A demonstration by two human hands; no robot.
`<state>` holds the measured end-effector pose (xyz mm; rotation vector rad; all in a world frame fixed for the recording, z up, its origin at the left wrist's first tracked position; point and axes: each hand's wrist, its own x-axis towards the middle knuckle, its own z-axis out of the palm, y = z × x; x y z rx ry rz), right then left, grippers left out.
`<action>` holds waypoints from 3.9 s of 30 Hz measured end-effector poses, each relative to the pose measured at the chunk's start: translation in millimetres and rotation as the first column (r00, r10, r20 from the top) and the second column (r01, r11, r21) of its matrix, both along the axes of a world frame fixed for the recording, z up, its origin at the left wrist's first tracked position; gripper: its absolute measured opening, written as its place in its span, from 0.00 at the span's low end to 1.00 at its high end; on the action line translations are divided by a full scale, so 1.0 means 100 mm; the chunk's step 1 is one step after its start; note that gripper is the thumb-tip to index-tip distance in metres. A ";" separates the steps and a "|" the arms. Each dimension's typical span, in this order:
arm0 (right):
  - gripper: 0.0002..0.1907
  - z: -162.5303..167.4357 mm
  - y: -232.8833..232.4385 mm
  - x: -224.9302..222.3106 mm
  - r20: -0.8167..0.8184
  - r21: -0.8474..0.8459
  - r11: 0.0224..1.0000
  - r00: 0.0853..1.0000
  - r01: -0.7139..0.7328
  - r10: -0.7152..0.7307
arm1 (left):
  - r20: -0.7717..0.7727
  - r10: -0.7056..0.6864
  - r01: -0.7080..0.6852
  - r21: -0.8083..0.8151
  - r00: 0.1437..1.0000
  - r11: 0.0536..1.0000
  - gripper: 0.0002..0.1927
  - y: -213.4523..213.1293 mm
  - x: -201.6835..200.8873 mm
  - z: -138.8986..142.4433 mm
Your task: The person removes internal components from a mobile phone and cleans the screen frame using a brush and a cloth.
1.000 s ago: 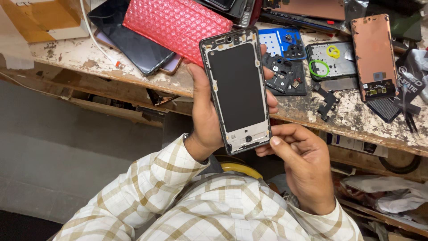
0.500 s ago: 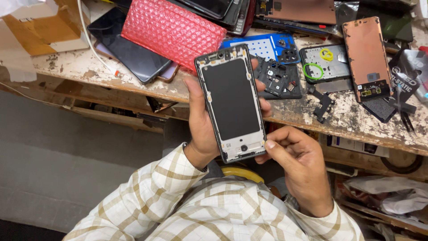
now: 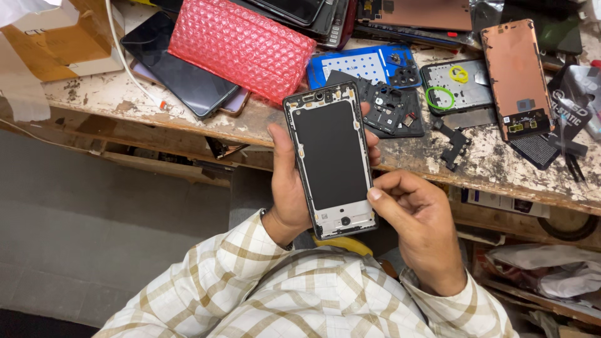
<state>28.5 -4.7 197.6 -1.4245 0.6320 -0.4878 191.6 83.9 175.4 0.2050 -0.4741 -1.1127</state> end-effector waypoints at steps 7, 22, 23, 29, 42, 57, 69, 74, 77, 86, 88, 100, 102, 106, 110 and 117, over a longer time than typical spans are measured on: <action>0.08 0.01 0.01 -0.01 -0.019 0.017 1.000 1.000 0.012 -0.012 | -0.065 0.010 -0.008 0.040 0.998 0.999 0.53 -0.02 0.01 -0.01; 0.07 0.46 0.26 0.08 -0.150 -0.705 0.705 0.957 0.071 -0.247 | 0.201 0.170 -0.194 0.103 0.965 0.976 0.49 0.09 -0.13 0.05; 0.06 0.48 0.26 0.09 -0.155 -0.759 0.650 0.957 0.045 -0.247 | 0.248 0.176 -0.207 0.107 0.953 0.973 0.49 0.11 -0.16 0.05; 0.06 0.52 0.24 0.14 -0.200 -0.922 0.374 0.952 -0.103 -0.230 | 0.489 0.270 -0.358 0.094 0.830 0.929 0.48 0.11 -0.24 0.06; 0.04 0.32 0.12 0.17 -0.289 -0.840 0.516 0.942 -0.165 -0.169 | 0.521 0.207 -0.311 0.119 0.828 0.943 0.46 0.15 -0.17 0.04; 0.04 -0.08 -0.29 -0.22 0.285 0.088 0.992 0.957 -0.091 0.062 | -0.010 -0.024 0.025 0.139 1.000 0.990 0.49 0.03 -0.01 0.00; 0.06 -0.10 -0.03 -0.16 0.170 -0.276 0.954 0.983 0.118 -0.072 | -0.041 -0.018 0.023 0.120 0.999 0.992 0.51 0.04 0.01 0.10; 0.08 0.00 -0.01 -0.15 -0.002 -0.287 0.956 0.998 0.053 -0.056 | -0.006 0.005 -0.005 0.132 1.000 0.991 0.52 0.07 0.00 0.10; 0.09 0.02 0.00 -0.13 -0.013 -0.108 0.994 0.999 0.029 -0.030 | 0.002 -0.006 0.006 0.113 1.000 0.994 0.52 0.07 -0.02 0.09; 0.08 0.01 -0.02 -0.06 0.013 0.121 0.992 1.000 -0.030 0.028 | 0.121 -0.006 -0.011 0.132 0.993 0.991 0.53 0.12 -0.08 0.08; 0.07 -0.01 -0.03 -0.06 0.036 0.133 0.990 0.998 -0.047 0.043 | 0.148 -0.001 -0.019 0.132 0.989 0.991 0.54 0.12 -0.08 0.07; 0.07 -0.07 -0.01 -0.05 0.092 0.168 0.985 0.995 -0.045 0.030 | 0.200 0.024 -0.050 0.126 0.980 0.991 0.54 0.12 -0.08 0.05; 0.08 -0.07 0.00 -0.04 0.101 0.178 0.983 0.994 -0.048 0.030 | 0.195 0.032 -0.058 0.129 0.980 0.990 0.54 0.13 -0.07 0.05; 0.10 -0.08 0.01 -0.04 0.086 0.191 0.981 0.996 -0.038 0.022 | 0.163 0.036 -0.056 0.123 0.986 0.991 0.53 0.13 -0.06 0.05; 0.09 -0.08 -0.01 -0.04 0.087 0.213 0.976 0.996 -0.037 0.019 | 0.177 0.041 -0.063 0.123 0.983 0.990 0.54 0.13 -0.06 0.05; 0.07 -0.11 0.01 -0.02 0.109 0.243 0.970 0.994 -0.016 -0.011 | 0.174 0.037 -0.060 0.130 0.984 0.990 0.55 0.14 -0.07 0.05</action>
